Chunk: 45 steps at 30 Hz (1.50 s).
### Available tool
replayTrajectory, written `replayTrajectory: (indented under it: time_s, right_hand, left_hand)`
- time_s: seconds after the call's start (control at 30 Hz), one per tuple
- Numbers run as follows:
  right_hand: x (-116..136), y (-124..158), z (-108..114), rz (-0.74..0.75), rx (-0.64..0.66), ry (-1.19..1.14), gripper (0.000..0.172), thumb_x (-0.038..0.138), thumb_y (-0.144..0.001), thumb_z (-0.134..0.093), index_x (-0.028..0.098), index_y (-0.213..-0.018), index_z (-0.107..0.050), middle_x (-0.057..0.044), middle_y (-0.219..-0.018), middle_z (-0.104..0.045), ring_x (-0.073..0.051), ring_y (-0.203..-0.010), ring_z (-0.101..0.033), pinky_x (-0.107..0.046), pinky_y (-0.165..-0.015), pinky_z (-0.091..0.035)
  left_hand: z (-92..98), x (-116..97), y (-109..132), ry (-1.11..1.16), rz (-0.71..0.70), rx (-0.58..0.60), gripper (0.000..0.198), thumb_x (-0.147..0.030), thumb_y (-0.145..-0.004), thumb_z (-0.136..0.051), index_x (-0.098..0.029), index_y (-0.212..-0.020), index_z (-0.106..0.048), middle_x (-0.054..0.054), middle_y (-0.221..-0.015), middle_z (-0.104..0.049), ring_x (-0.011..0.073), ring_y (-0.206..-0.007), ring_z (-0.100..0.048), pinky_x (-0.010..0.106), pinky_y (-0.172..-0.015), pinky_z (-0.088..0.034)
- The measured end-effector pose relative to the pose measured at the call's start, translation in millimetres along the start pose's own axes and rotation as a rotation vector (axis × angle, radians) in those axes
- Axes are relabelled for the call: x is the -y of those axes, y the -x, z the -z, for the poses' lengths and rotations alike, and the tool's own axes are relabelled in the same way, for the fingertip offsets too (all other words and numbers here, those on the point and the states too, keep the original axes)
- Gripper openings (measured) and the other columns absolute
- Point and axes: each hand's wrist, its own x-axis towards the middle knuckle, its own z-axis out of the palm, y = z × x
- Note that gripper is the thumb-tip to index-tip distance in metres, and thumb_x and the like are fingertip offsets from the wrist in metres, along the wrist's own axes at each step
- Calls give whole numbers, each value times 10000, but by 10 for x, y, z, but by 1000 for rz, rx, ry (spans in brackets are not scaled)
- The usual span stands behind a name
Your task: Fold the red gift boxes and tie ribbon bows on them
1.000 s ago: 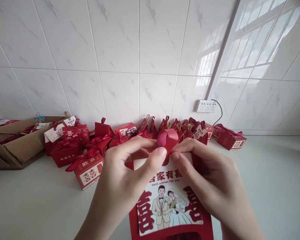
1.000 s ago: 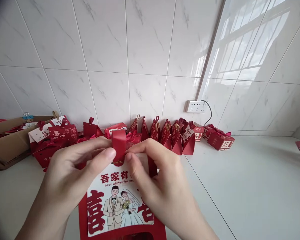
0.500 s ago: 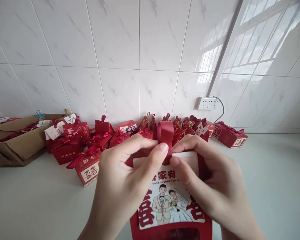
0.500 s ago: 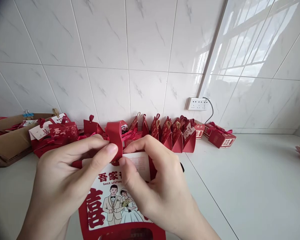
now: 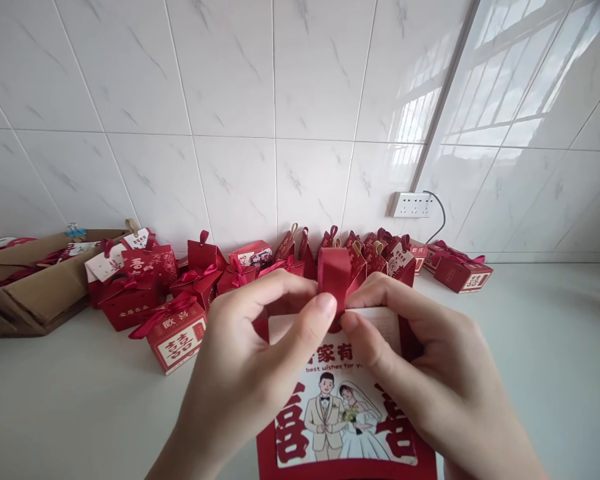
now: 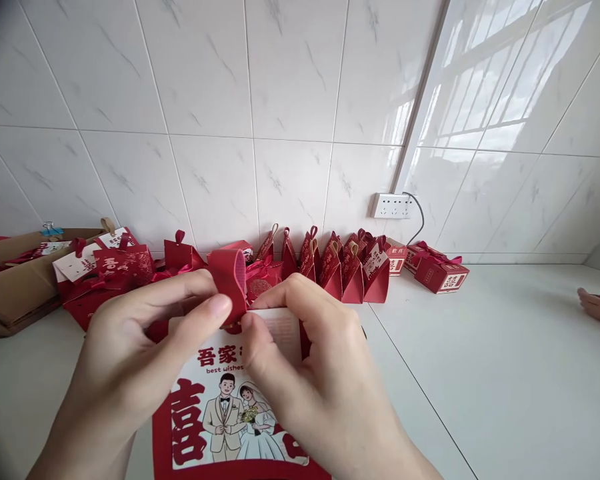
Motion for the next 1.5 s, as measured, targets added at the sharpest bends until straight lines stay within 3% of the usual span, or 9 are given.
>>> replayTrajectory:
  time_s: [0.1, 0.4, 0.87, 1.1, 1.2, 1.27, 1.33, 1.4, 1.5]
  right_hand:
    - [5, 8, 12, -34, -27, -4, 201, 334, -892, -534, 200, -743, -525, 49, -501, -436, -68, -432, -340, -143, -350, -275]
    - [18, 20, 30, -78, -27, -89, 225, 382, -902, -524, 209, -769, -575, 35, -526, -454, -77, -436, -374, -152, -347, -294]
    - [57, 42, -28, -111, -100, -135, 174, 317, -865, -562, 204, -733, -575, 41, -543, -451, -75, -446, -398, -151, -356, -306]
    - [42, 17, 20, -88, -35, -118, 212, 362, -875, -550, 200, -740, -572, 45, -516, -423, -73, -415, -367, -160, -336, -290]
    - [10, -4, 27, -16, -23, -8, 215, 344, -897, -520, 199, -751, -579, 48, -498, -427, -69, -389, -360, -162, -326, -292]
    - [-12, -20, 13, 83, -130, 176, 137, 310, -894, -527, 201, -862, -602, 19, -603, -523, -88, -454, -459, -175, -375, -377]
    - [-34, -25, -15, 223, -340, 419, 192, 278, -868, -560, 197, -1041, -583, -60, -884, -608, -154, -705, -601, -239, -547, -515]
    - [-62, 0, -61, 329, -464, 622, 299, 275, -854, -579, 182, -1136, -542, -134, -1133, -554, -236, -995, -595, -337, -751, -555]
    - [-131, 100, -178, 389, -265, 751, 397, 384, -878, -552, 150, -1195, -503, -188, -1222, -529, -288, -1062, -596, -374, -747, -578]
  left_hand:
    - [61, -3, -19, 34, 12, 80, 134, -337, -752, -625, -222, -787, -685, -14, -690, -663, 131, -602, -610, 210, -539, -513]
    - [41, -11, 0, -23, 133, 20, 183, -404, -721, -646, -224, -685, -644, -45, -502, -543, 88, -417, -470, 171, -347, -326]
    - [34, -50, 11, 3, 153, 13, 159, -369, -718, -640, -211, -721, -658, -10, -592, -633, 145, -557, -609, 186, -417, -436]
    - [45, -38, 19, -1, 154, 31, 178, -391, -741, -629, -214, -743, -647, -17, -569, -623, 121, -451, -547, 199, -373, -398]
    - [45, -30, 16, -46, 131, 35, 185, -396, -750, -623, -213, -732, -644, -20, -562, -611, 123, -458, -550, 205, -379, -401]
    - [34, -22, 16, -108, 95, -15, 166, -381, -755, -625, -217, -730, -638, -23, -603, -625, 126, -504, -576, 203, -400, -416]
    - [15, -14, 19, -194, 48, -134, 127, -350, -771, -622, -225, -759, -628, -29, -679, -649, 130, -577, -606, 202, -441, -446]
    - [-4, -4, 22, -265, 1, -277, 89, -318, -804, -604, -231, -817, -613, -30, -775, -664, 135, -674, -631, 205, -521, -490]
    - [-24, 20, 15, -238, -42, -358, 124, -303, -858, -568, -238, -964, -576, -9, -958, -666, 157, -896, -648, 219, -693, -538]
